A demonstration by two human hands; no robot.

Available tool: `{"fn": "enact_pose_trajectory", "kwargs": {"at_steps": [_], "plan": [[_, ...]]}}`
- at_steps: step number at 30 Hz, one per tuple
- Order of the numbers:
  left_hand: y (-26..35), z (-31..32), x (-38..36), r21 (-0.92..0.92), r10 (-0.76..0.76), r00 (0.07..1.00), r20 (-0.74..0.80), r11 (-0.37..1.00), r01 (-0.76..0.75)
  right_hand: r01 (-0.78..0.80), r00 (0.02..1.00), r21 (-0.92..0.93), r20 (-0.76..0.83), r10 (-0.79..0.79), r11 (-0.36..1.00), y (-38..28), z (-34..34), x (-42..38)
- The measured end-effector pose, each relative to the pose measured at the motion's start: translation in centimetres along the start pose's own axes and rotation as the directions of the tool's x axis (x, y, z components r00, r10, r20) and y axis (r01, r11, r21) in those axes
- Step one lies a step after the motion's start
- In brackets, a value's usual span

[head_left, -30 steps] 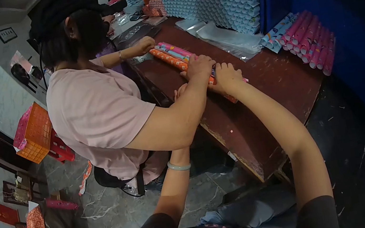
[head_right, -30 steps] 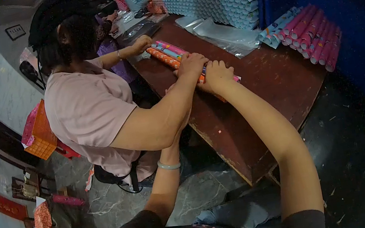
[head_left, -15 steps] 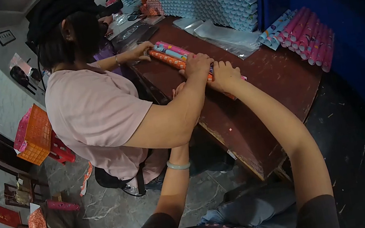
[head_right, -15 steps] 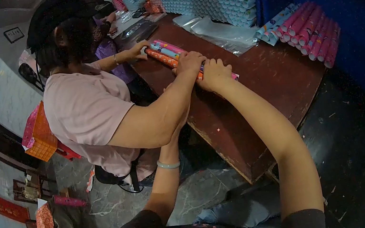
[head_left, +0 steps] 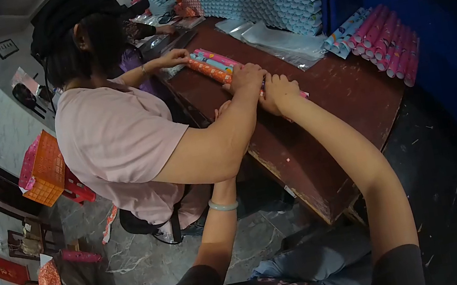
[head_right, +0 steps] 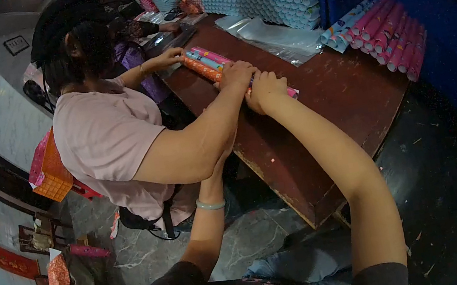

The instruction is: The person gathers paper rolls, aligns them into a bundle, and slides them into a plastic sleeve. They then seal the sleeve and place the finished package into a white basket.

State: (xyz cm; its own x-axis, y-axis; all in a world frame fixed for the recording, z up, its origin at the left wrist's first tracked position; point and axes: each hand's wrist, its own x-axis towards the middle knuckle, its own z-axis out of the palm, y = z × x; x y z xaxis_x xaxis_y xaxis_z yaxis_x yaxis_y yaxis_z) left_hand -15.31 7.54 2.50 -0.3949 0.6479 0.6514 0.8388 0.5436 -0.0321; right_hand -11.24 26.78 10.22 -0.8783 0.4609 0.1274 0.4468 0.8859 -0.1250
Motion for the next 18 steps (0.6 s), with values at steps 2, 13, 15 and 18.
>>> {"fn": "enact_pose_trajectory", "kwargs": {"at_steps": [2,13,15,18], "plan": [[-0.6,1.0,-0.3,0.056,-0.035,0.999,0.031,0.998,0.033,-0.011,1.000,-0.018,-0.008,0.010,1.000,-0.1,0.0,-0.4],[-0.9,1.2,-0.5,-0.085,-0.004,0.999,0.034,0.996,0.007,0.011,0.999,-0.032,0.044,-0.009,0.999,-0.3,-1.0,-0.9],[-1.6,2.6,-0.9,-0.062,-0.027,0.996,0.088,0.998,0.032,0.021,1.000,-0.011,0.020,-0.021,1.000,-0.1,-0.6,-0.6],[-0.4,1.1,-0.4,0.154,-0.009,1.000,0.007,0.988,0.007,0.021,1.000,0.016,0.000,-0.021,1.000,0.1,0.1,0.1]]}}
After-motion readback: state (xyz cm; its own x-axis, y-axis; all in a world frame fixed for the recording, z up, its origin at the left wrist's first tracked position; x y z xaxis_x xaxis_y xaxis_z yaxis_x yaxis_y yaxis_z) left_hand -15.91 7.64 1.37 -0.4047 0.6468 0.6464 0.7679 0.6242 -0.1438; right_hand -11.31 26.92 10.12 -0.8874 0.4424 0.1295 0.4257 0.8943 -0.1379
